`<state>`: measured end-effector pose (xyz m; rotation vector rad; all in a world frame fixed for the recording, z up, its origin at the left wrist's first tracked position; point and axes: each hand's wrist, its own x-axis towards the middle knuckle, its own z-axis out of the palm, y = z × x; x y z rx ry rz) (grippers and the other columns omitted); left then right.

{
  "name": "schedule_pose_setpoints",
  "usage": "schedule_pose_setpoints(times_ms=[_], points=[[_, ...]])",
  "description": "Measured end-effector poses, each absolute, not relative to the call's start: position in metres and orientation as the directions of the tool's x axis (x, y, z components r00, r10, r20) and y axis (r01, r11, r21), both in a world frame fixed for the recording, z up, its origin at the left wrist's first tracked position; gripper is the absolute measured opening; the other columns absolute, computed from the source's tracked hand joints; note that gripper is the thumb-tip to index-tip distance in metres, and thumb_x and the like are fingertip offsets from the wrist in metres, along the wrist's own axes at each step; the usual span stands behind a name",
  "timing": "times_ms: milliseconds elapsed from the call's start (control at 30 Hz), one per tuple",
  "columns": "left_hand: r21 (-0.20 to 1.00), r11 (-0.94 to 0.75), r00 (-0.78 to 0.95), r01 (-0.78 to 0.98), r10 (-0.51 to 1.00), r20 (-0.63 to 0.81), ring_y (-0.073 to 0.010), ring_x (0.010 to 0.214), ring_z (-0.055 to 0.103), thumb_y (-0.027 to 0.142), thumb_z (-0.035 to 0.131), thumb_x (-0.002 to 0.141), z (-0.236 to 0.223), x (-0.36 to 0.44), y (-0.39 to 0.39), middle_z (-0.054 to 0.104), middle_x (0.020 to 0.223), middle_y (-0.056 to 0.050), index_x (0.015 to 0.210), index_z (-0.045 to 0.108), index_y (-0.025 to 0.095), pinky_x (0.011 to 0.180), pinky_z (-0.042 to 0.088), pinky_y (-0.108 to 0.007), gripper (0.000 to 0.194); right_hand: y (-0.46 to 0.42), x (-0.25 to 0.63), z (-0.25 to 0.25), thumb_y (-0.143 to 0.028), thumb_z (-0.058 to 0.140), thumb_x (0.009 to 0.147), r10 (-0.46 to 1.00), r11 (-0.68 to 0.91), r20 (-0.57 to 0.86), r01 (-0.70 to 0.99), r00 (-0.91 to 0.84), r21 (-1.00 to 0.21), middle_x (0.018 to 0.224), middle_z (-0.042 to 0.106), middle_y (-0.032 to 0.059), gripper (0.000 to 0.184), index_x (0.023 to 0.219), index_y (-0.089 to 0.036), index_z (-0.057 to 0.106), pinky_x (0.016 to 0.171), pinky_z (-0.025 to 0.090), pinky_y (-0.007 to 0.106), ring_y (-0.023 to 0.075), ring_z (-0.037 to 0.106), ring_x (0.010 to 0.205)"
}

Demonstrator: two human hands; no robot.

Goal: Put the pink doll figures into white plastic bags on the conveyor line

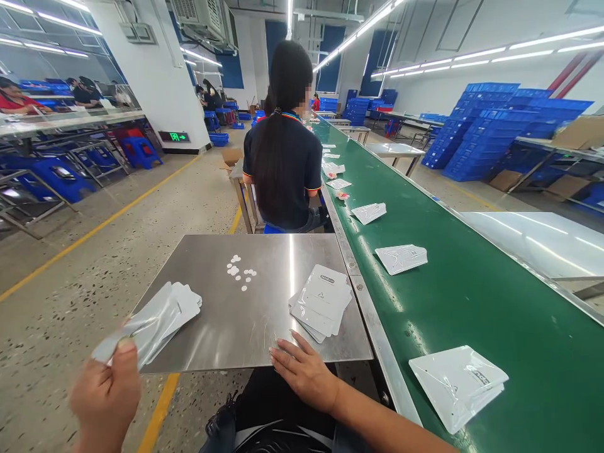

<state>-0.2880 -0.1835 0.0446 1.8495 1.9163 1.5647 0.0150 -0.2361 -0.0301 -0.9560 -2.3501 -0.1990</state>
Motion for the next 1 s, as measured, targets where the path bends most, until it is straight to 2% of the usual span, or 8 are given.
schedule_pose_setpoints(times_ms=[100,200,300,400,600,733,900,1000], points=[[0.852,-0.09,-0.333,0.516,0.895,0.297,-0.0276,0.094,0.062,0.048,0.049,0.081,0.055,-0.257,-0.204,0.069,0.093,-0.008,0.103,0.062,0.017,0.074,0.051,-0.034,0.04,-0.232,0.015,-0.012,-0.014,0.044,0.09,0.66,0.709,0.632,0.615,-0.407,-0.345,0.095,0.067,0.0036,0.02,0.102,-0.019,0.06,0.091,0.046,0.035,0.0147,0.06,0.095],[0.903,-0.021,-0.13,0.429,0.988,0.085,-0.0255,0.081,0.064,0.052,0.053,0.077,0.049,-0.223,-0.21,0.07,0.082,-0.005,0.094,0.065,0.017,0.066,0.051,-0.032,0.041,-0.232,0.017,0.029,-0.017,0.045,0.09,0.759,0.606,0.622,0.558,-0.193,-0.566,0.095,0.063,0.0062,0.018,0.098,-0.02,0.061,0.081,0.051,0.029,0.0147,0.059,0.092],[0.923,-0.115,0.158,0.368,0.986,0.06,-0.0228,0.078,0.062,0.048,0.052,0.079,0.038,-0.197,-0.207,0.069,0.083,-0.004,0.095,0.066,0.018,0.07,0.049,-0.03,0.037,-0.235,0.022,0.069,-0.018,0.047,0.089,0.766,0.591,0.612,0.592,-0.198,-0.548,0.114,0.055,0.0088,0.016,0.095,-0.021,0.063,0.092,0.044,0.036,0.0194,0.051,0.109],[0.949,-0.155,0.337,0.273,0.94,0.056,-0.0216,0.083,0.06,0.043,0.053,0.08,0.032,-0.181,-0.204,0.069,0.092,-0.004,0.102,0.065,0.02,0.076,0.047,-0.03,0.034,-0.235,0.027,0.085,-0.016,0.047,0.089,0.766,0.617,0.549,0.618,-0.334,-0.486,0.109,0.06,0.0061,0.016,0.094,-0.02,0.061,0.1,0.037,0.041,0.0185,0.053,0.106],[0.944,0.316,0.567,-0.092,0.796,-0.212,-0.0239,0.088,0.061,0.046,0.065,0.07,0.023,-0.164,-0.195,0.067,0.099,-0.008,0.12,0.051,0.016,0.075,0.048,-0.033,0.06,-0.227,0.026,0.072,-0.016,0.043,0.091,0.813,0.575,0.475,0.586,-0.336,-0.57,0.095,0.063,0.0056,0.018,0.096,-0.018,0.06,0.082,0.047,0.031,0.0161,0.056,0.091],[0.935,0.35,0.55,-0.055,0.792,-0.265,-0.0209,0.087,0.059,0.043,0.057,0.079,0.01,-0.163,-0.193,0.066,0.097,-0.007,0.112,0.057,0.015,0.077,0.046,-0.031,0.044,-0.228,0.029,0.072,-0.019,0.046,0.09,0.824,0.56,0.485,0.546,-0.291,-0.623,0.098,0.061,0.0069,0.018,0.092,-0.018,0.063,0.081,0.047,0.032,0.017,0.056,0.091],[0.987,0.11,0.437,0.113,0.887,-0.149,-0.0151,0.067,0.053,0.043,0.061,0.075,0.0,-0.159,-0.197,0.06,0.066,0.0,0.074,0.064,0.014,0.065,0.042,-0.025,0.029,-0.237,0.039,0.086,-0.027,0.049,0.09,0.897,0.401,0.441,0.446,-0.014,-0.801,0.086,0.061,0.0041,0.018,0.093,-0.021,0.066,0.072,0.048,0.028,0.0148,0.058,0.08],[0.978,0.008,0.42,0.21,0.902,-0.098,-0.0135,0.061,0.048,0.042,0.063,0.073,0.001,-0.155,-0.201,0.054,0.061,0.002,0.069,0.06,0.016,0.059,0.039,-0.024,0.027,-0.242,0.035,0.093,-0.027,0.056,0.085,0.923,0.332,0.381,0.406,0.045,-0.852,0.081,0.062,0.0014,0.011,0.09,-0.021,0.065,0.069,0.047,0.025,0.0137,0.058,0.076]])
